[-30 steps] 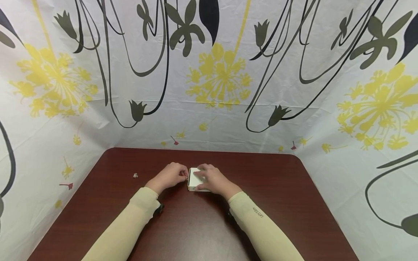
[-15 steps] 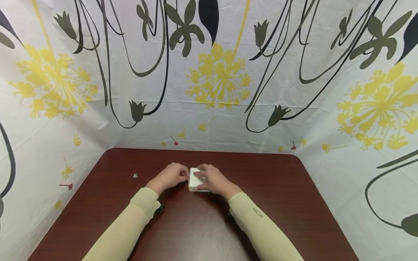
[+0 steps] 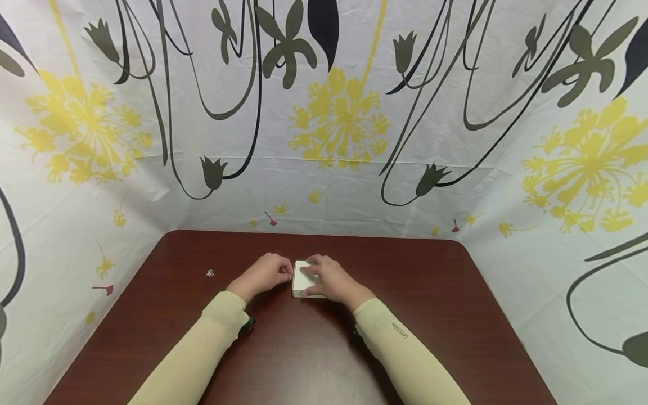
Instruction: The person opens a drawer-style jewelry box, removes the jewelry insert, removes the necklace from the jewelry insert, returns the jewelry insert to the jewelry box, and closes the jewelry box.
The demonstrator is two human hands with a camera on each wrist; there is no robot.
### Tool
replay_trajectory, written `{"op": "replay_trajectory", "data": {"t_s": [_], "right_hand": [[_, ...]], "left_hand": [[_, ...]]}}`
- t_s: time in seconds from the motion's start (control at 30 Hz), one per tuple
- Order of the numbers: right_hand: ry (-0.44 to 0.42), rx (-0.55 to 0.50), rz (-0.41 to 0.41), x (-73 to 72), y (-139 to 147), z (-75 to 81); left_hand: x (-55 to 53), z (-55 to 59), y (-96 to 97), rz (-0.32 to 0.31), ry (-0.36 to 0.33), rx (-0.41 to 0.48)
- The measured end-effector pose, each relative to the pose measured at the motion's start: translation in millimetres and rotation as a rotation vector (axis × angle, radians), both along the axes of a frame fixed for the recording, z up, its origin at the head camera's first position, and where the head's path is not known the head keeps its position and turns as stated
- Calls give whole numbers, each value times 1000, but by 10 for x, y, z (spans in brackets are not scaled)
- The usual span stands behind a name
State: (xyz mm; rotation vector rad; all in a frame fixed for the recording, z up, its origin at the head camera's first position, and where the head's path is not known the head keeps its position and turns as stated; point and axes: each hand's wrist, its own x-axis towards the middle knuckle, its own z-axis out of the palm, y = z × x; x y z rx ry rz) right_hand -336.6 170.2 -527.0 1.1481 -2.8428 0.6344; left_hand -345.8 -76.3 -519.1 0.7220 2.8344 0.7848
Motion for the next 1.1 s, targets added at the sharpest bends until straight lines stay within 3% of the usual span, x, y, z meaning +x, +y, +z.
{"op": "replay_trajectory", "data": {"t_s": [1.1], "right_hand": [[-11, 1, -6, 17, 0, 15]], "left_hand": [[8, 16, 22, 0, -3, 8]]}}
